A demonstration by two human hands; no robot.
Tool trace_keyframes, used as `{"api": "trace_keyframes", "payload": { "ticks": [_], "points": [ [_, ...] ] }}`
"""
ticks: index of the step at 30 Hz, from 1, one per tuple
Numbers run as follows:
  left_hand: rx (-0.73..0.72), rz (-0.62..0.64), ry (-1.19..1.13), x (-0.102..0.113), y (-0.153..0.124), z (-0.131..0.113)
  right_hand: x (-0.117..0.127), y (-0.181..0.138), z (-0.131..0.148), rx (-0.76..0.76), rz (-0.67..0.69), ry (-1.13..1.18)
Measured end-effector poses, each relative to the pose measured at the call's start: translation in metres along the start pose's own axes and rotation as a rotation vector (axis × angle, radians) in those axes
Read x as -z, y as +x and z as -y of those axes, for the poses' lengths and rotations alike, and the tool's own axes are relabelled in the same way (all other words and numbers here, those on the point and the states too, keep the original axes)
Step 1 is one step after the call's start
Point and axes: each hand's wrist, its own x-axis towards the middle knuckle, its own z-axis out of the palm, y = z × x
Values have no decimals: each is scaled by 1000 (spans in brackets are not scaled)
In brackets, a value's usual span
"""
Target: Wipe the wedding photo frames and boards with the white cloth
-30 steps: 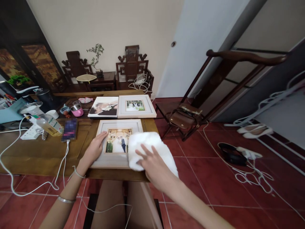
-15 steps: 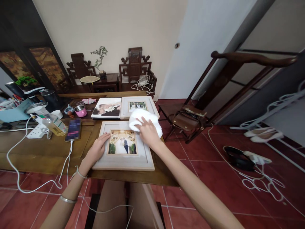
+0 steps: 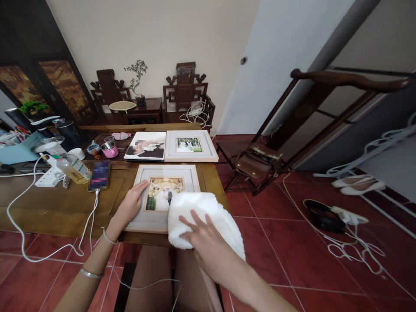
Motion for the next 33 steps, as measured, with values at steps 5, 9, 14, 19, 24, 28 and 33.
{"api": "trace_keyframes", "payload": {
  "ticks": [5,9,14,19,24,28,33],
  "points": [
    [0,14,17,-1,1,3,-1,20,-19,-17,-149,15],
    [-15,25,41,0,2,5,5,75,-60,-137,-327,-66],
    [-18,10,38,0,1,5,20,122,-88,-177,-394,-153],
    [-20,-20,20,-2,0,5,14,100,-66,-105,-298,-195],
    [-25,4,12,-2,2,6,19,36,-29,-14,-102,-59],
    [-46,-8,19,-3,1,8,34,10,-34,-46,-106,58],
    [-14,-1,41,-5,2,7,45,41,-74,-178,-443,-54]
  ]
}}
